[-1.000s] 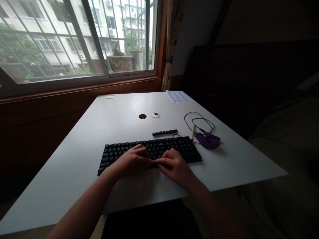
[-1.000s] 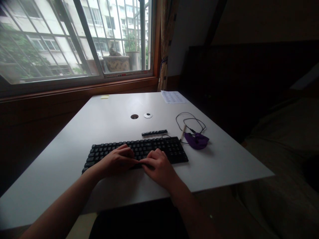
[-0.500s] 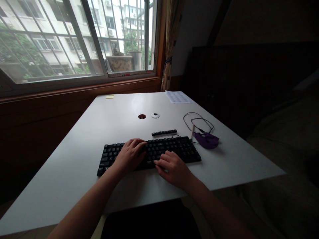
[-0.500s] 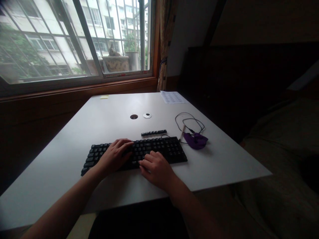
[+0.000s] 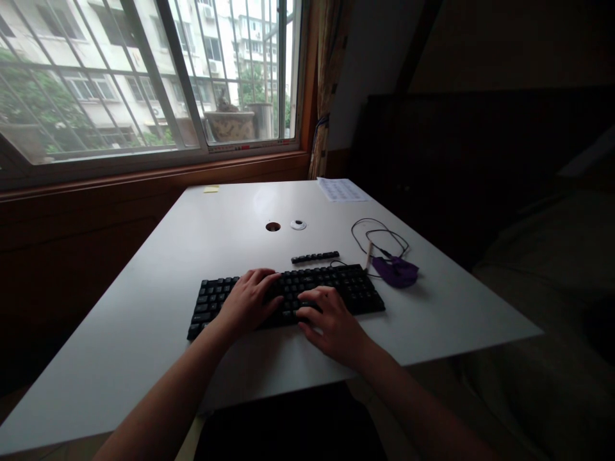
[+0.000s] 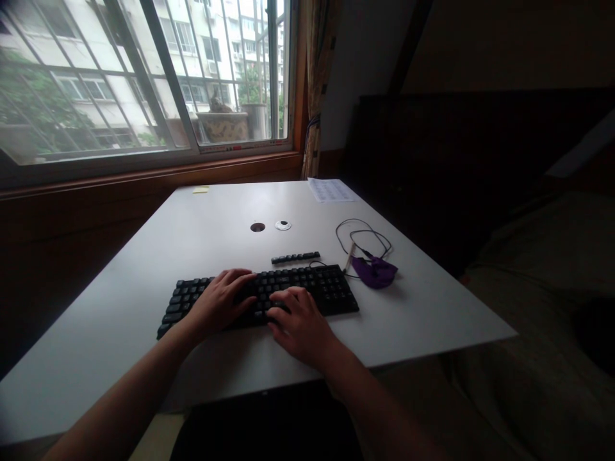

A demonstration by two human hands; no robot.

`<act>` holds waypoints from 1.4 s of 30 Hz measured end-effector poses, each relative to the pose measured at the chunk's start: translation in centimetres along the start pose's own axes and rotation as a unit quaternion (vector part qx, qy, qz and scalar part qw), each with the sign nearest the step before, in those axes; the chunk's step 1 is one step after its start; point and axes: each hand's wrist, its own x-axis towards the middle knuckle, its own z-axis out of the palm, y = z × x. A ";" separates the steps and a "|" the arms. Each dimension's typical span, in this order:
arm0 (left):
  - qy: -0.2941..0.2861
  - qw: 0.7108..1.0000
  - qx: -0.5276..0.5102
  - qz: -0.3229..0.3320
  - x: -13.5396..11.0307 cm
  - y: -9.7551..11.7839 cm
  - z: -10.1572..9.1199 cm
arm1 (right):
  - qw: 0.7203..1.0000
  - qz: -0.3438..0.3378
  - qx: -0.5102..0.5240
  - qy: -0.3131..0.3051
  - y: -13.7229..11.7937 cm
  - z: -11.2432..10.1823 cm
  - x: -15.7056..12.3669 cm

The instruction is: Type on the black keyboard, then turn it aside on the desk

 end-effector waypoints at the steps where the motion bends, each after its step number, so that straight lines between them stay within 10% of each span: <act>1: -0.001 1.000 0.001 -0.002 0.0 -0.1 0.0 | 1.000 0.000 0.002 0.002 0.0 -0.1 -0.1; 42: -0.005 1.000 -0.003 -0.009 0.1 -0.3 -0.1 | 0.994 -0.083 -0.045 -0.063 1.5 -1.4 -1.3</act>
